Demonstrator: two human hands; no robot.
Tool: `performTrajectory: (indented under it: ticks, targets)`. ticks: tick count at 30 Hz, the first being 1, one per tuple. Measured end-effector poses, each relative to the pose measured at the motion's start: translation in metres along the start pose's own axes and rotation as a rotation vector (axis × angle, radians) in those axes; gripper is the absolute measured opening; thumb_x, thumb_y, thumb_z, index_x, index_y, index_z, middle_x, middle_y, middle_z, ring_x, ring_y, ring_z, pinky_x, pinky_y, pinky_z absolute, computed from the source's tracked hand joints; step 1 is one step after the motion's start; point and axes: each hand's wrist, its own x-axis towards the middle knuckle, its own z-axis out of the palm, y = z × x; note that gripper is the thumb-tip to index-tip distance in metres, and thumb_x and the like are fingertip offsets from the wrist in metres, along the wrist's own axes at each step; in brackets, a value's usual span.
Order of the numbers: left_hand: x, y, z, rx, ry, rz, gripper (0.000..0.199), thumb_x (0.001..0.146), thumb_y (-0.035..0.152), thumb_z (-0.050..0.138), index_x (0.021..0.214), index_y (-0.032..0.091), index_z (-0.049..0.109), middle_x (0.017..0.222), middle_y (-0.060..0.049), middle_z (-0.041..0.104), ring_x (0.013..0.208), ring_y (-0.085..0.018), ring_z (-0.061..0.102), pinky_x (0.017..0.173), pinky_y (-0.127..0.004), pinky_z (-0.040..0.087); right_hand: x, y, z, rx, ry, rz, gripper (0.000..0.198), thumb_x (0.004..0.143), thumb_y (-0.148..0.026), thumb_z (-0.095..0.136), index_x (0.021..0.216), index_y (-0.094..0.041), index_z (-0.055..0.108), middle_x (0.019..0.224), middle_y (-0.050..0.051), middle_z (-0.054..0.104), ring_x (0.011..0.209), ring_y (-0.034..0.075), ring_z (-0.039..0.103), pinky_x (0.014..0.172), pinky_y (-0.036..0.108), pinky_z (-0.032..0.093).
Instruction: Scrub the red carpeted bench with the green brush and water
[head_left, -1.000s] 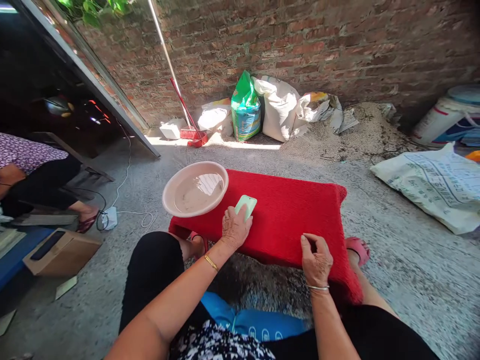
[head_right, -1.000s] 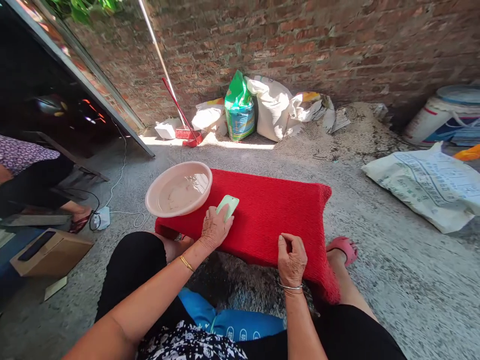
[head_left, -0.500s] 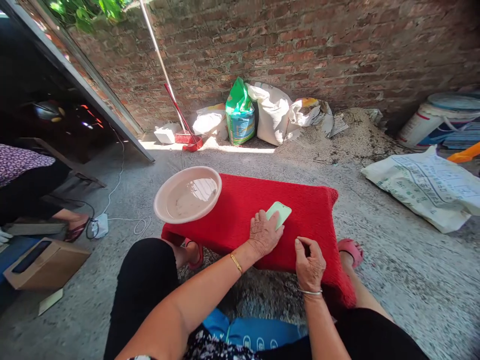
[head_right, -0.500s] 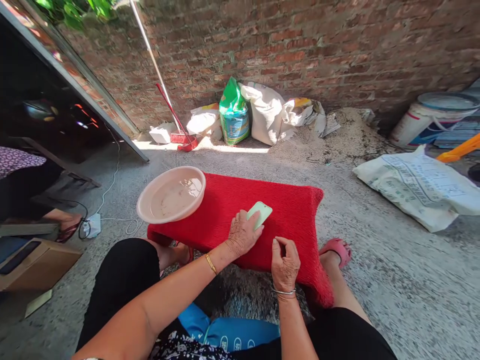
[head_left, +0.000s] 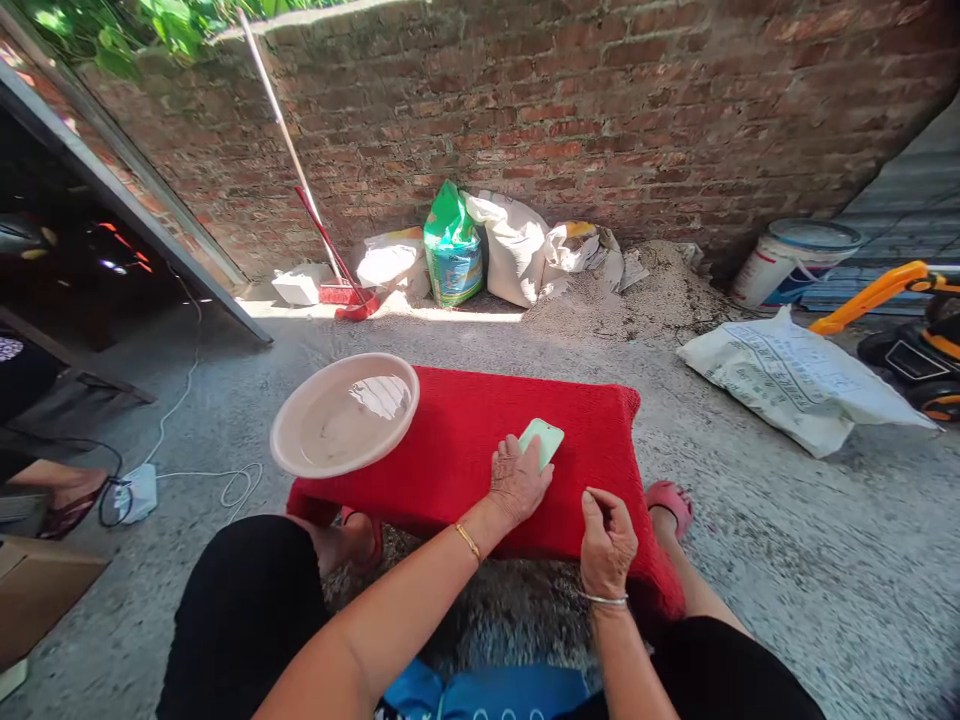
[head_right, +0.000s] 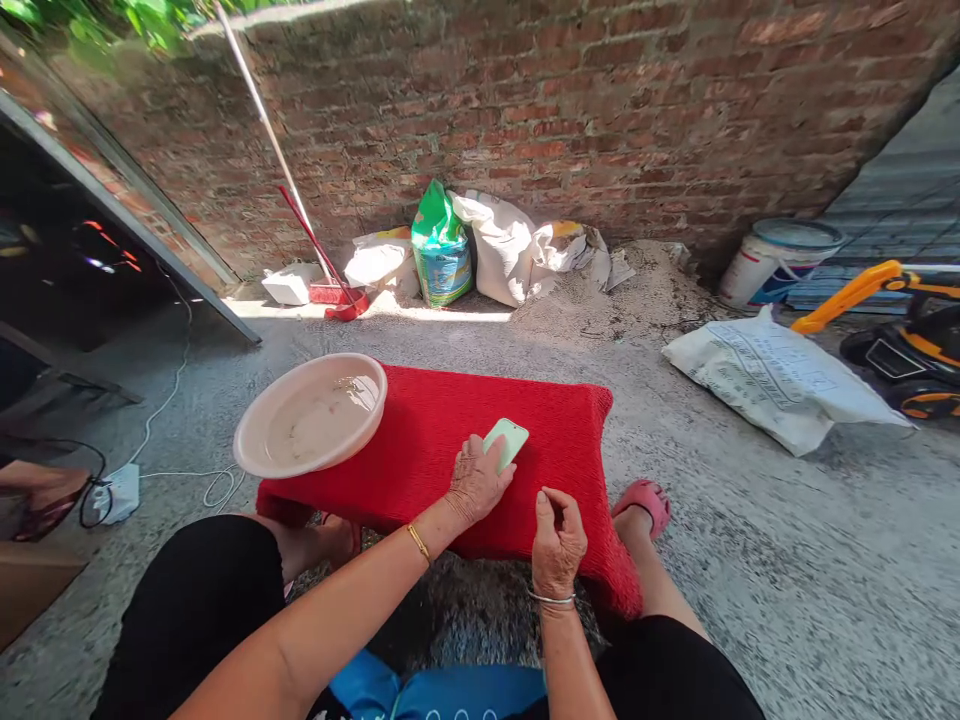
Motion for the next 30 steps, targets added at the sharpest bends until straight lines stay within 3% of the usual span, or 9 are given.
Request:
performTrajectory:
  ticks: [3,8,10,13,16,19,25,28,30]
  targets:
    - [-0.021,0.004,-0.007,-0.09,-0.081,0.222,0.056,0.087,0.049,0.057,0.137,0.024,0.053,0.118,-0.014,0.054,0.107,-0.03,0.054,0.091,-0.045,0.047,0.004,0.002,0.0,0.116,0.077,0.086,0.031,0.079,-0.047,0.067,0.088,-0.017,0.065,0.08,0.003,0.065,0.072,0.016,0.058,0.07,0.031,0.048]
    - [-0.051,-0.054,-0.054,-0.281,-0.227,0.417,0.045,0.081,0.038,0.067,0.123,0.024,0.062,0.11,-0.008,0.056,0.1,-0.022,0.055,0.089,-0.035,0.047,0.01,-0.007,-0.009,0.09,0.046,0.061,0.032,0.081,-0.048,0.064,0.09,-0.017,0.063,0.078,0.002,0.062,0.067,0.015,0.055,0.065,0.03,0.047]
    - [-0.059,-0.079,-0.074,-0.364,-0.361,0.498,0.041,0.077,0.036,0.072,0.117,0.026,0.066,0.109,-0.005,0.057,0.098,-0.019,0.056,0.086,-0.03,0.047,0.006,-0.025,-0.016,-0.075,-0.115,-0.095,0.033,0.081,-0.049,0.065,0.092,-0.018,0.066,0.086,0.005,0.064,0.079,0.019,0.059,0.075,0.036,0.05]
    - [-0.068,-0.106,-0.091,-0.423,-0.541,0.611,0.035,0.074,0.038,0.076,0.107,0.028,0.071,0.105,-0.002,0.058,0.096,-0.017,0.057,0.083,-0.027,0.046,-0.01,-0.06,-0.016,-0.253,-0.493,-0.301,0.04,0.078,-0.054,0.068,0.104,-0.024,0.07,0.109,0.011,0.064,0.105,0.027,0.059,0.092,0.043,0.049]
    - [-0.071,-0.122,-0.092,-0.541,-0.612,0.688,0.03,0.072,0.038,0.077,0.101,0.027,0.074,0.101,-0.002,0.06,0.094,-0.016,0.058,0.083,-0.025,0.046,-0.036,-0.084,-0.001,-0.231,-0.864,-0.27,0.061,0.077,-0.067,0.063,0.122,-0.028,0.065,0.126,0.012,0.059,0.118,0.029,0.055,0.099,0.043,0.047]
    - [-0.072,-0.135,-0.083,-0.644,-0.598,0.663,0.023,0.071,0.037,0.078,0.092,0.027,0.077,0.099,-0.001,0.06,0.092,-0.015,0.058,0.081,-0.024,0.046,-0.062,-0.089,0.019,-0.16,-1.073,-0.149,0.078,0.072,-0.079,0.057,0.129,-0.027,0.061,0.133,0.013,0.055,0.124,0.03,0.052,0.103,0.044,0.044]
    - [-0.072,-0.154,-0.067,-0.857,-0.569,0.584,0.027,0.068,0.041,0.081,0.084,0.02,0.074,0.101,-0.001,0.057,0.085,-0.011,0.057,0.073,-0.022,0.048,-0.096,-0.079,0.036,-0.031,-1.131,0.166,0.071,0.076,-0.067,0.063,0.134,-0.026,0.056,0.126,0.009,0.063,0.116,0.029,0.058,0.1,0.044,0.046]
    - [-0.062,-0.163,-0.066,-0.901,-0.392,0.571,0.033,0.077,0.039,0.075,0.103,0.021,0.071,0.109,-0.004,0.058,0.095,-0.014,0.059,0.082,-0.025,0.05,-0.095,-0.075,0.036,-0.014,-0.977,0.267,0.067,0.076,-0.06,0.067,0.131,-0.025,0.058,0.128,0.01,0.063,0.117,0.03,0.058,0.101,0.047,0.045]
    - [-0.051,-0.17,-0.063,-0.806,-0.204,0.516,0.036,0.087,0.038,0.064,0.119,0.021,0.065,0.118,-0.007,0.059,0.105,-0.016,0.059,0.091,-0.029,0.05,-0.088,-0.073,0.036,-0.102,-0.809,0.237,0.063,0.077,-0.058,0.067,0.13,-0.024,0.059,0.13,0.011,0.063,0.117,0.029,0.059,0.1,0.047,0.046]
